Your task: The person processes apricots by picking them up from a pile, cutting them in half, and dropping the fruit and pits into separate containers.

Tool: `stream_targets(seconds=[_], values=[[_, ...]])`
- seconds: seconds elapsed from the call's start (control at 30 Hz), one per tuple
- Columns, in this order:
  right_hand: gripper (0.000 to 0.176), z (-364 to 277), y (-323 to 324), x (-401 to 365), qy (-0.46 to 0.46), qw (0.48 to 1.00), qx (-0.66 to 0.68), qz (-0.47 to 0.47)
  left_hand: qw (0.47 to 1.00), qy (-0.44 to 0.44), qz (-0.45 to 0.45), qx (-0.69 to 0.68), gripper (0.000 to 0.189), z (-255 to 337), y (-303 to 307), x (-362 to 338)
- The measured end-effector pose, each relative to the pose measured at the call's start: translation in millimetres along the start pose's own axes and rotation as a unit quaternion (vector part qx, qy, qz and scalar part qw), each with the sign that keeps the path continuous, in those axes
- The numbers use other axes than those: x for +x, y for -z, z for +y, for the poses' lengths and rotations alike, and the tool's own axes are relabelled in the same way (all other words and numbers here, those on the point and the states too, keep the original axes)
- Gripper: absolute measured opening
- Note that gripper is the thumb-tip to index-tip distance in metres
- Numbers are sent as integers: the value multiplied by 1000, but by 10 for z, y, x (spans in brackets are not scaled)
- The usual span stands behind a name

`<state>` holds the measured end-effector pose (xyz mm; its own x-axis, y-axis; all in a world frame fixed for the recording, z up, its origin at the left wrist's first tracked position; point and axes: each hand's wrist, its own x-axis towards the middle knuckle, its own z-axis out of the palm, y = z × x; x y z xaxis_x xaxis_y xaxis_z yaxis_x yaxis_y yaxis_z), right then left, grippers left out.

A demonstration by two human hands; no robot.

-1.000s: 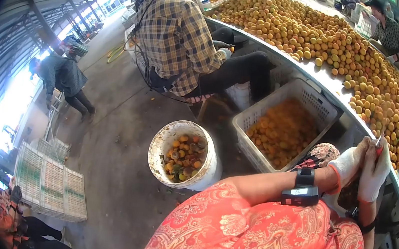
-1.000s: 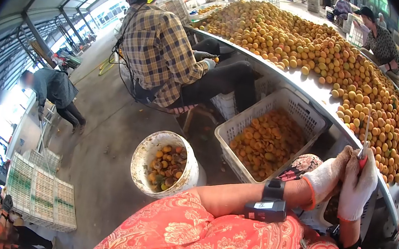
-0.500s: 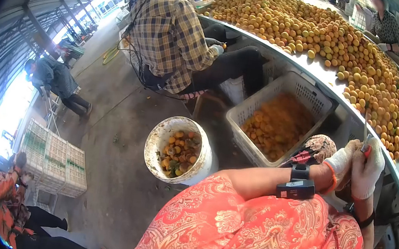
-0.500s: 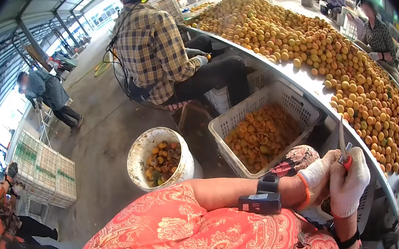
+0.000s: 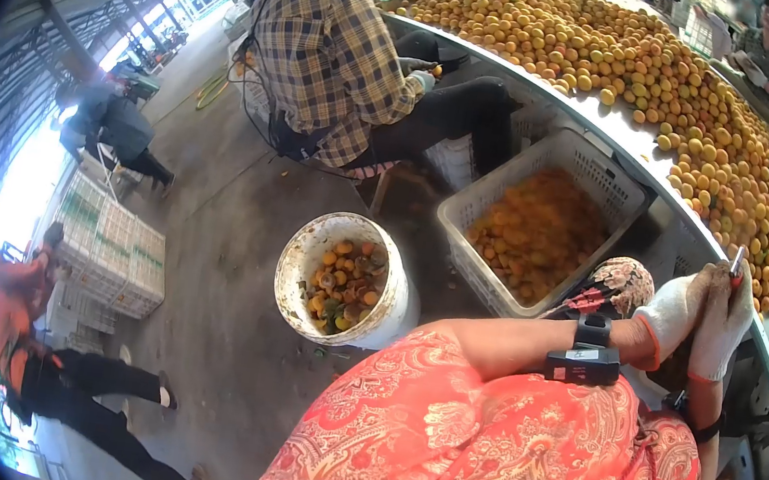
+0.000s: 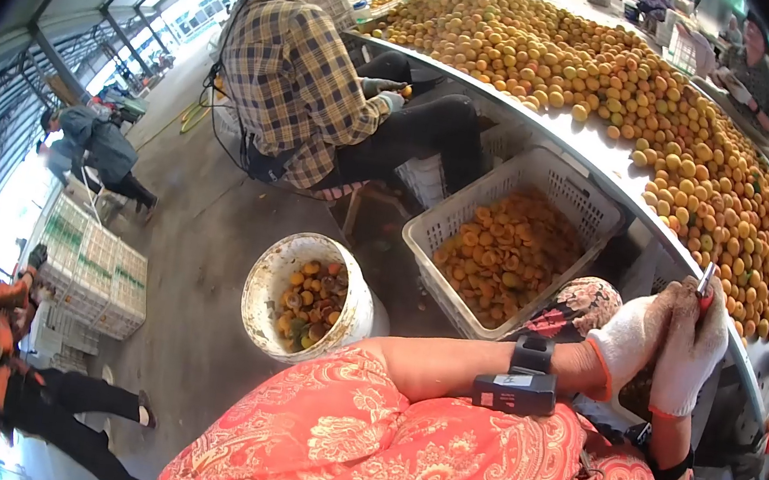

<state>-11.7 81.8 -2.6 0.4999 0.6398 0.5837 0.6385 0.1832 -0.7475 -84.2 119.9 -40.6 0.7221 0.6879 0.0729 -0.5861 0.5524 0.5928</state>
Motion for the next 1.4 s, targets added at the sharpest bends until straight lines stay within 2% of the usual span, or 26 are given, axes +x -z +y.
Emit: stream_targets(seconds=[0.07,0.17,0.23,0.33,0.4,0.47,0.53,0.6,0.73,0.8,0.83,0.87,0.93,0.97,1.0,1.03,1.07,1.1,1.13,1.17,1.2,1.23,1.27,1.3,1.33,1.4], values=[[28,-16,8,25,-16,1000,14,-23,1000,9,7,-29,46,13,12,16],[21,-71,-5,43,-11,997,7,-72,995,48,10,-86,45,30,18,35],[9,-193,-48,12,61,995,-27,-79,987,23,-17,-160,43,-20,22,41],[10,-192,-42,-6,103,987,-70,-99,977,64,-1,-202,39,-44,44,-15],[12,-269,-22,-7,115,984,-82,-108,982,63,-6,-180,40,-31,54,-68],[11,-295,2,2,182,968,-109,-132,982,150,31,-112,44,122,6,-182],[11,-303,3,-7,180,968,-104,-138,983,142,25,-114,47,123,9,-183],[11,-295,24,-10,205,962,-95,-156,937,279,97,-188,48,167,-17,-216],[11,-283,62,22,229,952,-83,-183,943,232,114,-210,47,151,-47,-257],[10,-159,102,69,189,963,13,-193,976,211,6,53,48,279,33,-295],[8,21,123,54,93,976,90,-177,976,210,8,56,48,329,15,-278],[7,91,183,47,-35,976,152,-150,968,248,28,37,49,369,-39,-253],[9,169,211,79,-151,949,272,-53,944,322,68,4,53,437,-123,-212],[9,179,269,110,97,994,38,-24,939,323,121,10,56,295,-31,-113],[10,217,333,128,332,921,-201,12,939,320,124,17,56,329,4,-140],[16,417,329,99,165,983,20,-72,952,277,122,49,56,364,26,-169],[16,530,390,120,165,983,24,-70,962,234,120,79,56,383,32,-183],[18,551,456,156,-33,958,254,-130,956,254,147,32,56,407,3,-140],[20,535,479,178,-227,839,460,-179,956,252,147,35,56,415,-45,-122],[18,491,443,140,-234,869,415,-134,955,259,137,34,56,419,-103,-112],[18,430,369,96,-234,868,417,-133,955,267,127,34,56,415,-137,-98],[18,387,270,46,-226,901,363,-79,972,226,63,22,47,358,-101,-113],[18,381,204,14,-217,926,307,-23,972,226,62,25,47,301,-82,-135],[17,454,237,17,-208,927,303,-71,982,184,35,29,40,253,-74,-161],[17,490,225,2,-208,927,304,-69,989,143,9,34,36,227,-61,-168],[17,470,207,-41,-178,936,300,-43,989,145,-1,24,35,207,-36,-159]])
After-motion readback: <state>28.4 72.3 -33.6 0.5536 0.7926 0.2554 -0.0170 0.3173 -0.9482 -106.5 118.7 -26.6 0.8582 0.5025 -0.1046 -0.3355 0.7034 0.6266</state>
